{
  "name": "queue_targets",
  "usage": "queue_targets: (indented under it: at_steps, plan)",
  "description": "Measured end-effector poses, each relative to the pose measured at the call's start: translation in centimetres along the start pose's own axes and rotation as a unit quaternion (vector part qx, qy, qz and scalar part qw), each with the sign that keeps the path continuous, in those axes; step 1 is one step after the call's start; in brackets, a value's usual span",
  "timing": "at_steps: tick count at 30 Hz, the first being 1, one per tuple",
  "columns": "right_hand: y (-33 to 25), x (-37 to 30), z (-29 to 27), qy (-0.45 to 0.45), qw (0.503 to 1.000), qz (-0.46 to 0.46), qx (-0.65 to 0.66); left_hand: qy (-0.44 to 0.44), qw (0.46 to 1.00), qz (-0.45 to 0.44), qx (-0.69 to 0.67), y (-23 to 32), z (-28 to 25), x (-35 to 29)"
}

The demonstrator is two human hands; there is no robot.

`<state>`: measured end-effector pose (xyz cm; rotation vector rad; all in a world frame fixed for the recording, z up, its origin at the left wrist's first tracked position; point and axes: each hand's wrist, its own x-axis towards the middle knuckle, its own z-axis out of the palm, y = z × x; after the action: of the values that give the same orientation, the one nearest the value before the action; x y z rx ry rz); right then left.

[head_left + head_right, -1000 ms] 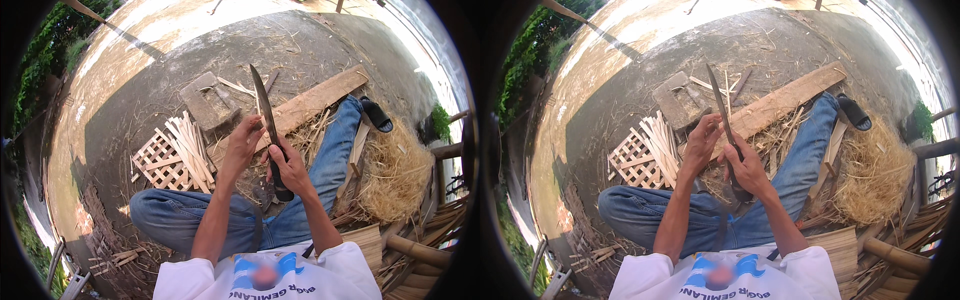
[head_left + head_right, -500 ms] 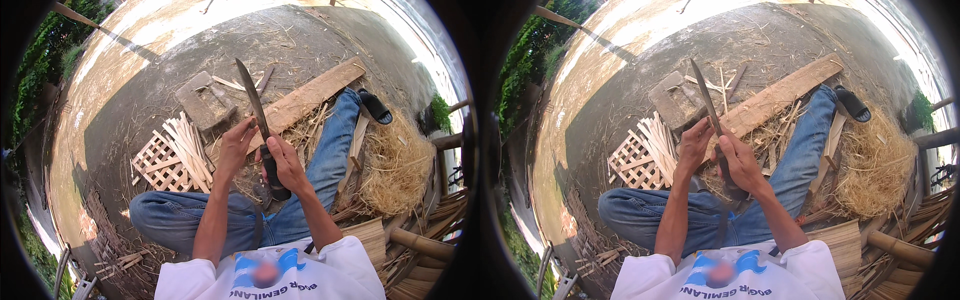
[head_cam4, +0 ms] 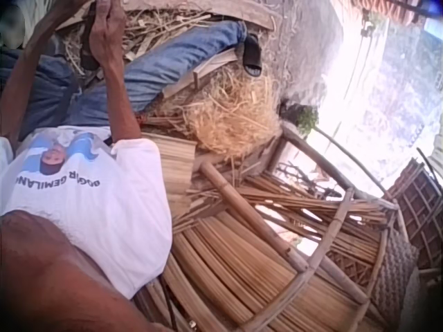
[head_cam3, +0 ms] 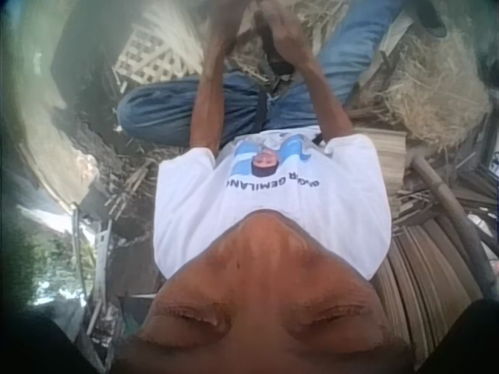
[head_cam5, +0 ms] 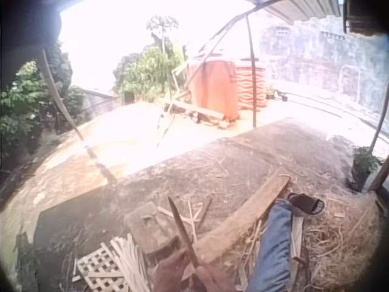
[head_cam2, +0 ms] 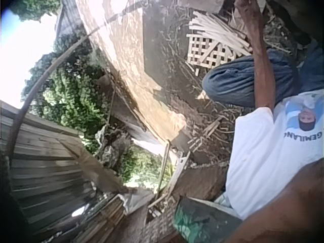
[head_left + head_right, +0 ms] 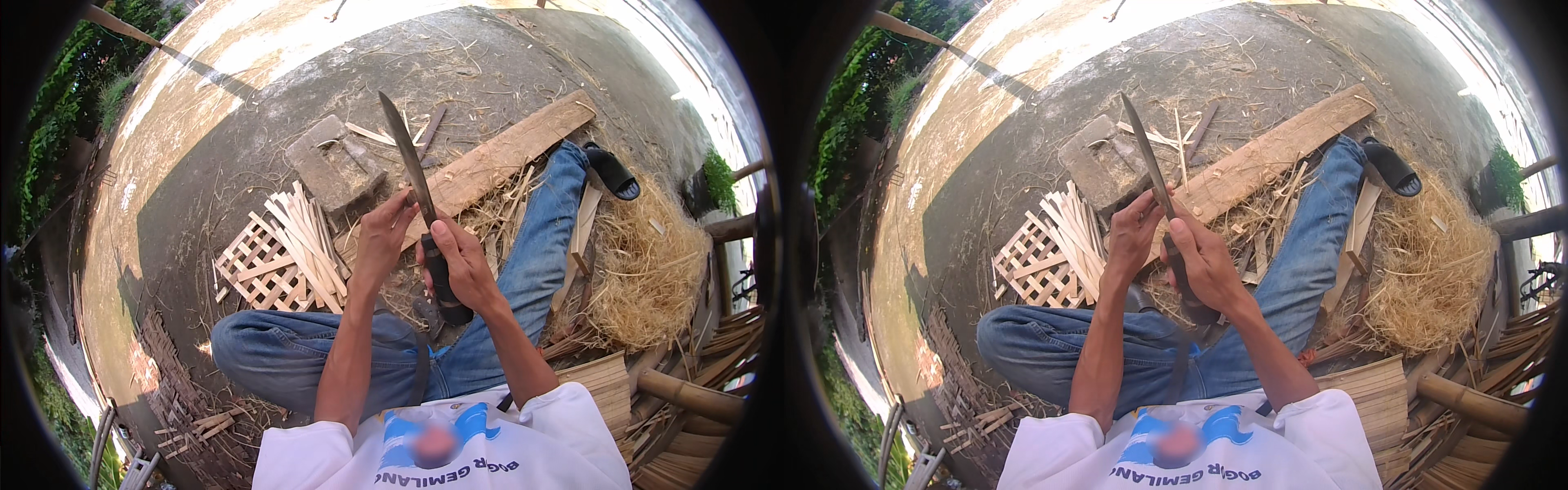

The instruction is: The person sits on the ground and uses a knife to shave thin strips from small wooden pieces. They repeatedly hold the wood, shave it against a block, and place the finished strips into a pile.

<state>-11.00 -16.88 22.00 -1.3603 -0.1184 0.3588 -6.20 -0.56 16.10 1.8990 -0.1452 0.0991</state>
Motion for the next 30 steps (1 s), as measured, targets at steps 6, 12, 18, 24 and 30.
queue_targets:
  at_steps: [6, 12, 18, 24, 30]
  plan:
    - [-0.1, -0.1, 0.1, 0.002, 1.0, 0.006, 0.006, -0.004, 1.0, -0.012, -0.008, 0.1, 0.0, 0.0]
    - [-0.3, -0.1, 0.0, 0.001, 1.0, 0.013, -0.001, -0.003, 1.0, -0.002, 0.009, 0.2, -0.1, 0.0]
    - [-0.2, -0.1, 0.2, 0.002, 1.0, 0.014, 0.006, 0.001, 1.0, -0.002, 0.003, 0.1, -0.1, -0.1]
    - [-0.2, 0.0, 0.3, 0.014, 0.999, 0.012, -0.034, 0.029, 0.999, 0.033, -0.007, 0.6, 0.2, -0.1]
    - [-0.3, 0.1, 0.6, 0.023, 0.999, 0.008, -0.044, 0.013, 1.0, 0.0, 0.002, 1.0, -0.1, -0.1]
